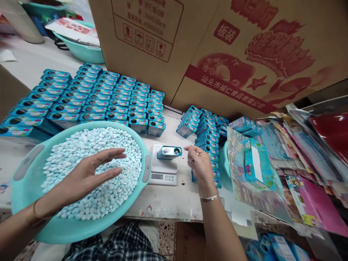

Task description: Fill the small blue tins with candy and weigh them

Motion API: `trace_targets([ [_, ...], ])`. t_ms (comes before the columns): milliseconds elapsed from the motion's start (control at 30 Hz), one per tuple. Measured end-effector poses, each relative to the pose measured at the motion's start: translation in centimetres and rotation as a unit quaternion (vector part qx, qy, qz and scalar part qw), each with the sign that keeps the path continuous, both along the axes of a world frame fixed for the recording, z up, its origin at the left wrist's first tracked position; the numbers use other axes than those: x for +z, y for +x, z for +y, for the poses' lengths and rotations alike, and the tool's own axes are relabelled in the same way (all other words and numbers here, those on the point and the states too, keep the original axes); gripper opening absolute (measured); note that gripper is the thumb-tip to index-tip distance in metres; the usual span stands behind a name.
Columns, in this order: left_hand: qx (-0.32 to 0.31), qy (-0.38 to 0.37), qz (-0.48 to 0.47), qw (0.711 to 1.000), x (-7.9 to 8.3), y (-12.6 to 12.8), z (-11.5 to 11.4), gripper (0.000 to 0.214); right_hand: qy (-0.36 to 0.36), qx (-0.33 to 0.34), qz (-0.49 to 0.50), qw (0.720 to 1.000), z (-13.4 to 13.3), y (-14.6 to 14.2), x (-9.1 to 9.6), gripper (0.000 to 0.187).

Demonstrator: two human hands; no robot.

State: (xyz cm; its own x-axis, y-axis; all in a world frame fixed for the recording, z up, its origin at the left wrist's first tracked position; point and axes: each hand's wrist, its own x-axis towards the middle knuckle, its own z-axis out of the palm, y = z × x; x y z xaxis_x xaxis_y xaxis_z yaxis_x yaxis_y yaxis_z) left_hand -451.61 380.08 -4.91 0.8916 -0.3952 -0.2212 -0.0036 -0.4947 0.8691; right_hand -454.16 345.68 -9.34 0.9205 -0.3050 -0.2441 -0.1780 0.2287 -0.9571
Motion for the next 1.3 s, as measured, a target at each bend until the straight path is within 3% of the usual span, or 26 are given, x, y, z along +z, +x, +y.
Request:
trace_targets([
  [167, -0.001, 0.006, 0.006, 1.000, -0.5, 0.1, 0.6, 0.060, -0.150, 0.042, 0.009, 0.988, 0.7, 1.4, -0.2, 0.044],
  [400, -0.012, 0.021, 0.004, 1.000, -0.6, 0.1, 0.7, 0.057, -0.204, 0.070, -0.002, 0.977, 0.9, 1.1, 0.2, 0.048],
  [500, -0.022, 0.031, -0.014, 0.999, 0.5, 0.6, 0.1, 0.057, -0.128, 0.014, -0.024, 0.991, 0.0, 0.0, 1.2, 0.041],
  [633, -0.050, 0.026, -0.072, 0.996, 3.4, 2.0, -2.0, 0.058, 0.059, -0.075, -0.082, 0.992, -1.4, -3.1, 2.4, 0.031],
  [700, -0.088, 0.022, -0.110, 0.990, 4.8, 3.1, -4.0, 0.060, 0.150, -0.098, -0.094, 0.979, -1.5, -5.3, 2.0, 0.028],
  [800, -0.173, 0.041, -0.158, 0.971, 5.8, 4.8, -8.1, 0.064, 0.279, -0.115, -0.078, 0.950, -0.4, -8.7, -0.5, 0.022],
  [967, -0.305, 0.219, -0.221, 0.900, 4.4, 6.9, -15.9, 0.077, 0.423, -0.105, -0.038, 0.899, 3.1, -12.7, -5.5, 0.018],
  [1100, -0.360, 0.370, -0.203, 0.832, 2.5, 7.9, -21.0, 0.083, 0.474, -0.081, -0.021, 0.877, 4.2, -14.5, -7.5, 0.020],
  [1200, -0.343, 0.402, -0.182, 0.830, 1.6, 8.9, -23.8, 0.056, 0.491, -0.080, -0.024, 0.867, 3.7, -15.3, -8.0, 0.021],
  [1300, -0.295, 0.408, -0.167, 0.848, 1.3, 10.4, -25.8, 0.047, 0.501, -0.099, -0.037, 0.859, 2.9, -16.1, -8.5, 0.021],
])
